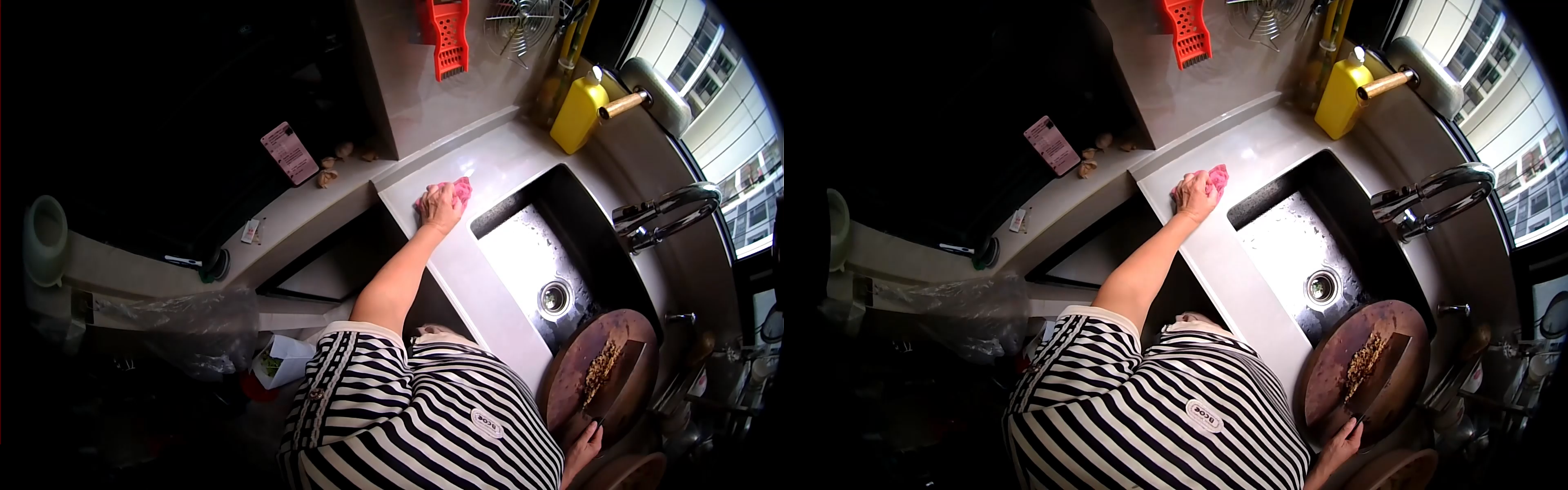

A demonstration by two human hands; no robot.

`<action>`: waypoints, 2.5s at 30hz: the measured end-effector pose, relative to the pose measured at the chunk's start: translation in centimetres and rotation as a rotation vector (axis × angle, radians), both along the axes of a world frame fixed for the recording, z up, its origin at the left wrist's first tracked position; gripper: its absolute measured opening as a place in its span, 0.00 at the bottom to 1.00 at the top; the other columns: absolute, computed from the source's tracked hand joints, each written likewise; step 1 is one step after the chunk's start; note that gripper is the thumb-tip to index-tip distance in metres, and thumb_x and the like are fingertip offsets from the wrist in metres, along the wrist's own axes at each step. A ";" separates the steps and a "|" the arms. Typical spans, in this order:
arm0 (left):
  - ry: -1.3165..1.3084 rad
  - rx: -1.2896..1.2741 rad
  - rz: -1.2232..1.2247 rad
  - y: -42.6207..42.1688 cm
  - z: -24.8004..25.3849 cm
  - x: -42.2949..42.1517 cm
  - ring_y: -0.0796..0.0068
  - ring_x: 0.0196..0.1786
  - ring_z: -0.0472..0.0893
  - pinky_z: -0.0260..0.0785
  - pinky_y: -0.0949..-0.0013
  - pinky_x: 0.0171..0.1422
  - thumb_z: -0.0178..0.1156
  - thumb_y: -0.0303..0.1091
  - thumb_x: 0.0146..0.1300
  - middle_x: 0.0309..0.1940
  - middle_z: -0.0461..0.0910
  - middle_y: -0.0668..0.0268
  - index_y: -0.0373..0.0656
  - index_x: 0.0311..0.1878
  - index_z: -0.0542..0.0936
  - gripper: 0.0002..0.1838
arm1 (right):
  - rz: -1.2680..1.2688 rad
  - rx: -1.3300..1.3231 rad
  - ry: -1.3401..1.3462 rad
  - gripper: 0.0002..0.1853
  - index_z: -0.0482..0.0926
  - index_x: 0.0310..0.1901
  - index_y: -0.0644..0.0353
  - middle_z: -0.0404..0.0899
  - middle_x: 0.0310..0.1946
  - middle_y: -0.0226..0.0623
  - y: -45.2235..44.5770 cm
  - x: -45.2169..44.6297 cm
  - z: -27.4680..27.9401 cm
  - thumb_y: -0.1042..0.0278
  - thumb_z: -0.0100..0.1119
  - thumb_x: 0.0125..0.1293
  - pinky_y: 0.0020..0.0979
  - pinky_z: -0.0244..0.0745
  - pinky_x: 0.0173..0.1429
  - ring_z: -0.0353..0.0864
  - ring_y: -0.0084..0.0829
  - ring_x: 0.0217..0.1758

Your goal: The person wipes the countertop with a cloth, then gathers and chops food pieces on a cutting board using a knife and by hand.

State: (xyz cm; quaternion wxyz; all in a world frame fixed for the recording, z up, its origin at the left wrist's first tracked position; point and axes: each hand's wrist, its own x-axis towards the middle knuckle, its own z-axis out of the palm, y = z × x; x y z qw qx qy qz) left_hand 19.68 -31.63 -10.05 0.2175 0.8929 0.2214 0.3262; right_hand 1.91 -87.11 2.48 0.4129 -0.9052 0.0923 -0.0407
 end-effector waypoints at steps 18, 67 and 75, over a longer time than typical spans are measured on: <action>0.020 0.125 -0.008 -0.3 0.6 -0.2 0.55 0.40 0.75 0.68 0.54 0.44 0.59 0.36 0.55 0.32 0.79 0.62 0.46 0.33 0.74 0.06 | -0.034 0.008 0.028 0.16 0.74 0.44 0.70 0.76 0.30 0.38 0.0 0.0 0.1 0.62 0.47 0.73 0.30 0.68 0.40 0.69 0.28 0.32; -0.021 0.121 -0.013 0.0 0.1 -0.3 0.57 0.40 0.75 0.68 0.53 0.43 0.57 0.36 0.55 0.32 0.80 0.64 0.47 0.36 0.80 0.08 | -0.065 -0.006 -0.001 0.16 0.75 0.43 0.71 0.72 0.26 0.32 0.7 0.1 0.6 0.61 0.49 0.72 0.28 0.66 0.35 0.64 0.25 0.28; 0.011 0.083 0.014 0.0 0.3 -0.2 0.56 0.39 0.76 0.69 0.53 0.43 0.57 0.36 0.52 0.31 0.80 0.63 0.48 0.33 0.80 0.07 | -0.056 -0.004 0.017 0.17 0.74 0.44 0.71 0.73 0.26 0.32 0.9 -0.2 0.2 0.61 0.48 0.73 0.27 0.66 0.36 0.64 0.24 0.29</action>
